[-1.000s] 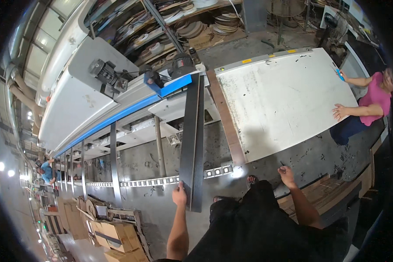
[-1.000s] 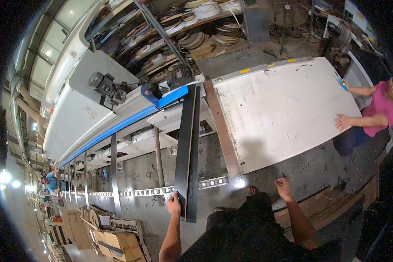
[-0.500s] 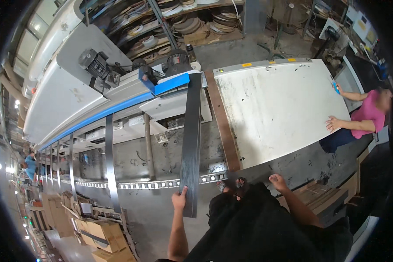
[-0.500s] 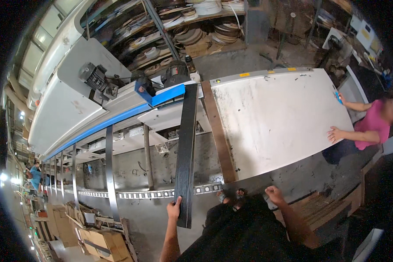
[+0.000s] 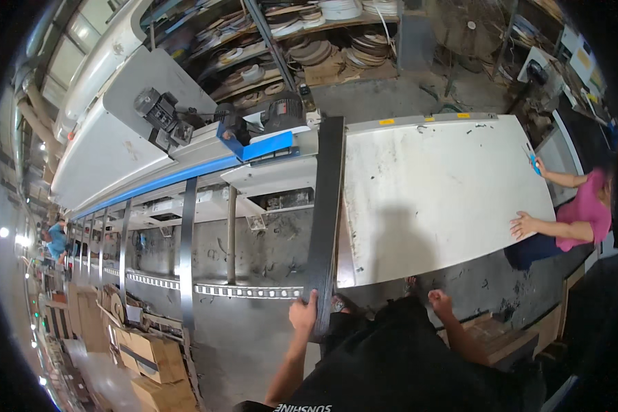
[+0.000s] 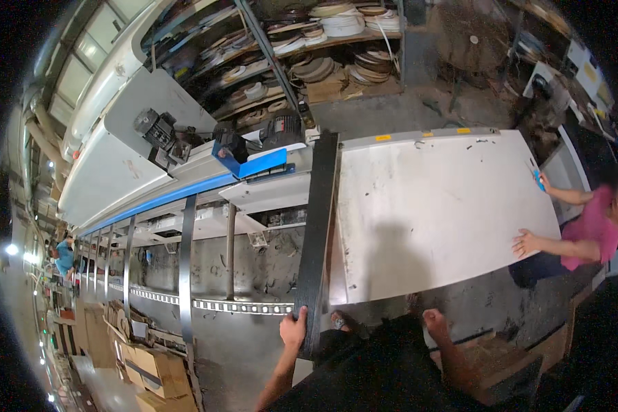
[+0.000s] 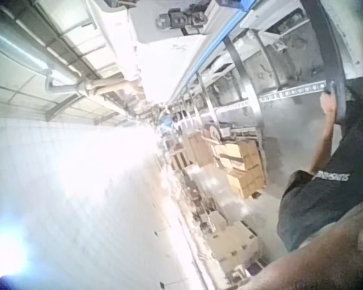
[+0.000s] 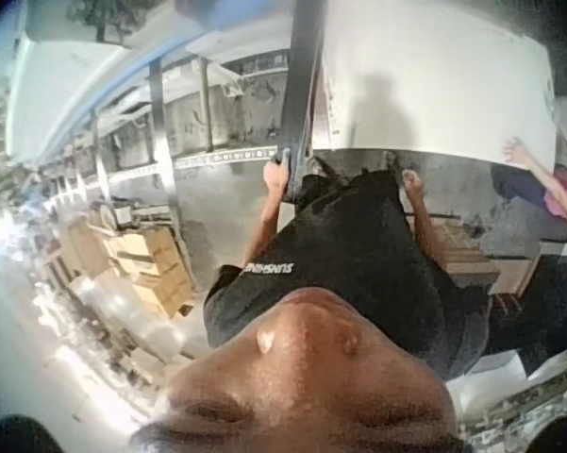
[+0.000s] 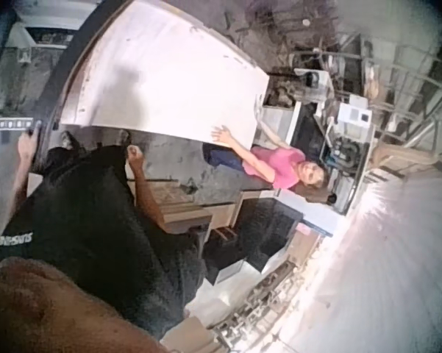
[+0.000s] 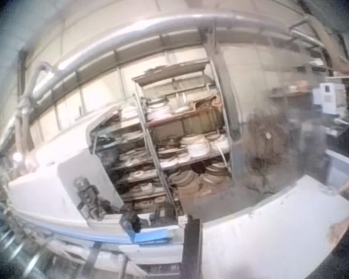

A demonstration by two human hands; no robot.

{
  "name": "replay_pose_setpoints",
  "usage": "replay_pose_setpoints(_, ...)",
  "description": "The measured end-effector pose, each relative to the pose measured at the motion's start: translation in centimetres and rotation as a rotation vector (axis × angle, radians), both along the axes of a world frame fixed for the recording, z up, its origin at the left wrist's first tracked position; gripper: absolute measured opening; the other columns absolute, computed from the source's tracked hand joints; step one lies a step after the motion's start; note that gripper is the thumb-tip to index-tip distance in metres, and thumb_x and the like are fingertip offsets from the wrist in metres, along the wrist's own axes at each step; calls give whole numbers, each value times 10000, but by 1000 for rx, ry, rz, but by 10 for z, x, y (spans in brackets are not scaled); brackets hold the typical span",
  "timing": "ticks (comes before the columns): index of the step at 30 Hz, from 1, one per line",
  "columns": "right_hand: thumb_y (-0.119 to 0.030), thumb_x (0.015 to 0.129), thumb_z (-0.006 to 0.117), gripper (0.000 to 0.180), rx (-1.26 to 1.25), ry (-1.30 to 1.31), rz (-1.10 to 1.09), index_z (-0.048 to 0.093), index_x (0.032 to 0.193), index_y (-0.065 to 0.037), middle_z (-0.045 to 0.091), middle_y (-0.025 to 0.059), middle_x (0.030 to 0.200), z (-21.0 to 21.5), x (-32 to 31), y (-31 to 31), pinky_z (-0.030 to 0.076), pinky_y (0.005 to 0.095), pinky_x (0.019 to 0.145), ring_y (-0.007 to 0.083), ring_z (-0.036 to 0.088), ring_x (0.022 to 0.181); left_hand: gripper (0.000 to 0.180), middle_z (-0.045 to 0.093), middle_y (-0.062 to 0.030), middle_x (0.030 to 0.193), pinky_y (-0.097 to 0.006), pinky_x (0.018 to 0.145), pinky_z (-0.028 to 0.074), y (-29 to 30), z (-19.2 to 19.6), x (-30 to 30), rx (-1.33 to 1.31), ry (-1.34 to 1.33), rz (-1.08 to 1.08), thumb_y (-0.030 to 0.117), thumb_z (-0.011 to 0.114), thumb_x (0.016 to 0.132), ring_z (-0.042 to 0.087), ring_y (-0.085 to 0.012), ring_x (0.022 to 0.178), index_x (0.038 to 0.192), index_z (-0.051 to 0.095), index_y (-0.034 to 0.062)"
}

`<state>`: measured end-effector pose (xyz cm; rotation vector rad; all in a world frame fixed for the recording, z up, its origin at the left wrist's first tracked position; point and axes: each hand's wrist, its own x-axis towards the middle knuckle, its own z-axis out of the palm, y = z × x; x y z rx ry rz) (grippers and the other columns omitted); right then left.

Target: The person scrapes the edges of wooden boards with a handheld tool, moves the boards onto a stack, and feeds wooden panels and edge strips into an edge banding machine while working with a coworker to process the banded boards on a table.

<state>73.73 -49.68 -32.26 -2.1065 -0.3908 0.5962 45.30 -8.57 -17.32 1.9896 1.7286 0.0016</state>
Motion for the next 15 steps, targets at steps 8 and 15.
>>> replay_pose_setpoints(8,-344,995,675,364,-10,284,151,682,1130,-5,721,110,1019,-42,94,-44,533,361,825,220,682,932,794,712,-307,950,-531,889,529,-100,1,162,-180,-62,76,724,531,923,689,-473,992,1101,720,-26)
replay_pose_setpoints(15,-418,1027,626,424,208,901,525,653,1169,-20,702,88,1014,51,109,35,538,333,800,165,663,896,783,701,-331,967,-543,861,537,-156,-25,237,-175,-205,59,681,537,942,685,-484,987,1143,660,-66)
